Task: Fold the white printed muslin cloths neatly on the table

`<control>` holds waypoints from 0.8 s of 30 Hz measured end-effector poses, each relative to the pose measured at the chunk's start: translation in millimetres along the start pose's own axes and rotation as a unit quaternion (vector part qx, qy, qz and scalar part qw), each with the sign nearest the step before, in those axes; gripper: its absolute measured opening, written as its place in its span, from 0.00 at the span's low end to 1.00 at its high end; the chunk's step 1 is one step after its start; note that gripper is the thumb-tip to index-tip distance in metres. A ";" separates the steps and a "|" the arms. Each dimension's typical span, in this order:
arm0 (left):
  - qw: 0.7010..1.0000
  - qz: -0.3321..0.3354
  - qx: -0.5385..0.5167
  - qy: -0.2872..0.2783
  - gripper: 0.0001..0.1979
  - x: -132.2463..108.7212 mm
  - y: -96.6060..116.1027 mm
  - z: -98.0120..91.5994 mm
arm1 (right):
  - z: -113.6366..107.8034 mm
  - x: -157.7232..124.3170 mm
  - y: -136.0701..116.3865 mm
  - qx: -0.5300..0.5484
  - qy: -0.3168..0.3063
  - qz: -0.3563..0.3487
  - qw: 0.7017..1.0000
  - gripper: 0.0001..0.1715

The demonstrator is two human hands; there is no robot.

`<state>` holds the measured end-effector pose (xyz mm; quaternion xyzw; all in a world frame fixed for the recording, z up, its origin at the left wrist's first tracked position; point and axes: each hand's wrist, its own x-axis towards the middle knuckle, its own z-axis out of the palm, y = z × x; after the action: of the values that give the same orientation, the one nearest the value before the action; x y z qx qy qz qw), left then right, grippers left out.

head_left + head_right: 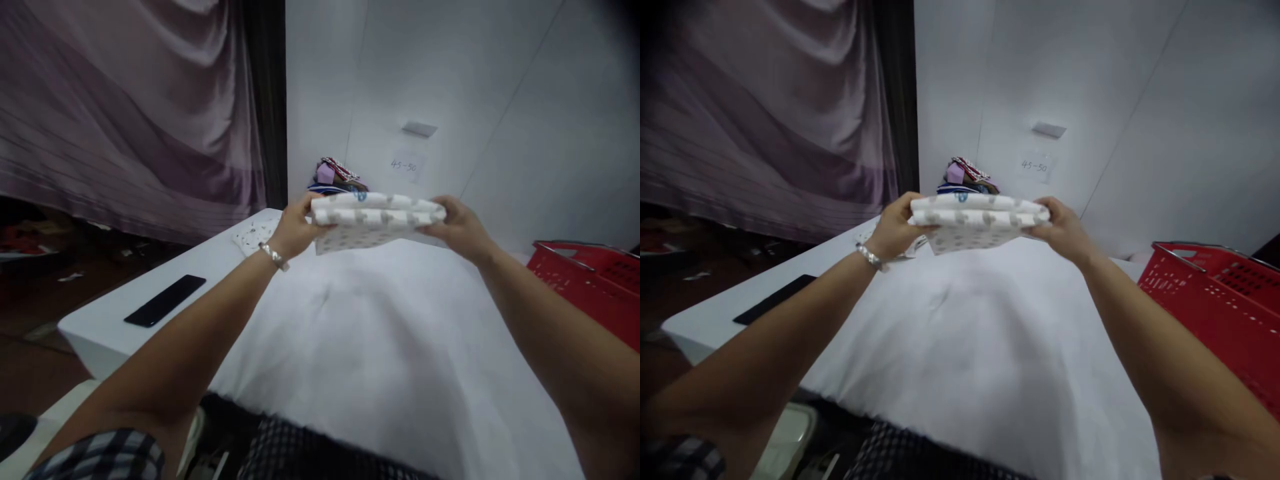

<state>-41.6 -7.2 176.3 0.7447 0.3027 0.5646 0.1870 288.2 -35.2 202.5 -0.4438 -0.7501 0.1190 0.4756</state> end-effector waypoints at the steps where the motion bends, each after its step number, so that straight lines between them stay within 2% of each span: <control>1: 0.997 0.039 0.058 -0.016 0.22 -17.7 1.1 -1.2 | 2.8 -19.0 1.6 -0.054 0.010 -0.031 0.998 0.25; 4: 0.965 0.171 0.143 -0.135 0.17 -98.0 -8.0 3.8 | 25.3 -100.5 19.0 -0.132 -0.016 -0.126 0.983 0.22; 5: 0.953 0.185 0.162 -0.179 0.17 -129.1 -13.4 7.4 | 36.3 -132.5 27.8 -0.137 -0.042 -0.143 0.979 0.21; 8: 0.928 0.192 0.179 -0.264 0.20 -211.1 -26.1 17.3 | 69.2 -223.6 52.4 -0.138 -0.126 -0.176 0.967 0.21; 9: 0.921 0.188 0.176 -0.292 0.21 -230.4 -27.3 18.9 | 77.4 -247.9 57.7 -0.127 -0.142 -0.189 0.963 0.20; 11: 0.915 0.165 0.171 -0.326 0.24 -254.1 -25.2 18.8 | 86.6 -282.1 62.0 -0.139 -0.165 -0.147 0.965 0.19; 14: 0.908 0.095 0.166 -0.373 0.30 -261.6 -15.5 12.1 | 82.9 -299.1 55.1 -0.145 -0.203 -0.052 0.967 0.19; 16: 0.901 0.041 0.147 -0.407 0.34 -257.7 -7.9 5.7 | 73.9 -294.6 43.7 -0.119 -0.225 0.011 0.967 0.20; 18: 0.902 -0.008 0.110 -0.417 0.34 -251.0 0.4 0.5 | 66.2 -282.8 28.1 -0.078 -0.221 0.063 0.970 0.20; 21: 0.924 -0.071 0.059 -0.370 0.27 -236.2 13.9 2.0 | 69.1 -256.7 1.8 -0.044 -0.188 0.109 0.975 0.21; 24: 0.942 -0.092 0.087 -0.312 0.21 -221.1 22.7 19.7 | 94.2 -230.7 -14.9 -0.093 -0.188 0.095 0.973 0.27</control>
<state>-57.0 -169.3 23.7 0.8658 0.3442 0.2560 0.2576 238.3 -200.7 22.3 -0.5249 -0.7885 0.1747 0.2688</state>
